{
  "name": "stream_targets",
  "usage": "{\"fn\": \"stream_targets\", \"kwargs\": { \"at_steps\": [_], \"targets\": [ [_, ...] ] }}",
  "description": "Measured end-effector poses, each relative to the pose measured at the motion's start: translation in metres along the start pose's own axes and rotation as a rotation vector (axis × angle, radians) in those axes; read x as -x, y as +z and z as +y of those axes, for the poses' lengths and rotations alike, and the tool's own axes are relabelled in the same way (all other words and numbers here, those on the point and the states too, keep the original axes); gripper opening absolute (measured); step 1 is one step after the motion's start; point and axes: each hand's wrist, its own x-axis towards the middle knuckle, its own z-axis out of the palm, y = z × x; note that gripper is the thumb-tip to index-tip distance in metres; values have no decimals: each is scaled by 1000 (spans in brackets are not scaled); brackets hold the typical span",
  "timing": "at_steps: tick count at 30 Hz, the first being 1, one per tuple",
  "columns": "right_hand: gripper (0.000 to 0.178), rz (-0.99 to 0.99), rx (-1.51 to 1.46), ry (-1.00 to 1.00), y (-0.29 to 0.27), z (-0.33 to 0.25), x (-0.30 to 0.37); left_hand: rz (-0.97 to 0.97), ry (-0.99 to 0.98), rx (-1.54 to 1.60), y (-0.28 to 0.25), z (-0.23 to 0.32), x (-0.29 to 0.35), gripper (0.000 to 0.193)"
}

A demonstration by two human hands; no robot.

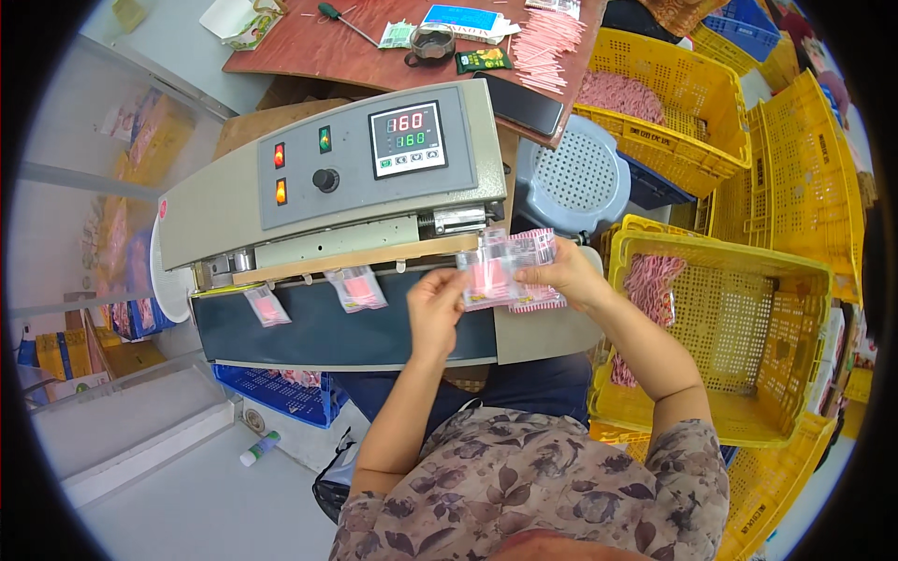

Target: The person repeatedly picks up bundles of pink noodles from a yellow crate and places them into a packaging machine. The machine seals the noodles into individual plastic packets, which the person then collects and places into a blue crate.

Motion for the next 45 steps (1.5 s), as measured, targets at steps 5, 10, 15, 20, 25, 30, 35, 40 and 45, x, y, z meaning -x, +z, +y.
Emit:
{"fn": "stream_targets", "kwargs": {
  "at_steps": [5, 10, 15, 20, 25, 30, 35, 40, 45],
  "targets": [
    [33, 18, -56, 31, -3, 0, 2, 245, 405, -100, -33, 0, 5, 5],
    [32, -8, -6, 3, -1, -2, 5, 71, 381, -344, 17, -14, 20, 16],
    [30, -20, -16, -28, -1, 0, 4, -141, 38, -38, 28, -16, 2, 9],
    [28, -40, -37, 5, -2, 7, -3, -17, -3, 19, -5, 0, -2, 6],
    [20, 57, -160, 57, 1, 2, 2, 230, 314, -63, -36, 11, 0, 6],
    [14, 94, -144, -11, -1, 8, 3, 73, 545, -388, 10, -8, 21, 9],
    [17, 137, -125, -16, 12, 11, 0, -136, 25, -120, 36, -18, 9, 8],
    [29, 47, 19, 32, 11, 4, 6, -81, -12, -1, 4, -3, -3, 9],
    [33, -1, 50, 160, -19, 3, 54, 76, 53, -58, -31, 11, -6, 14]
  ]
}}
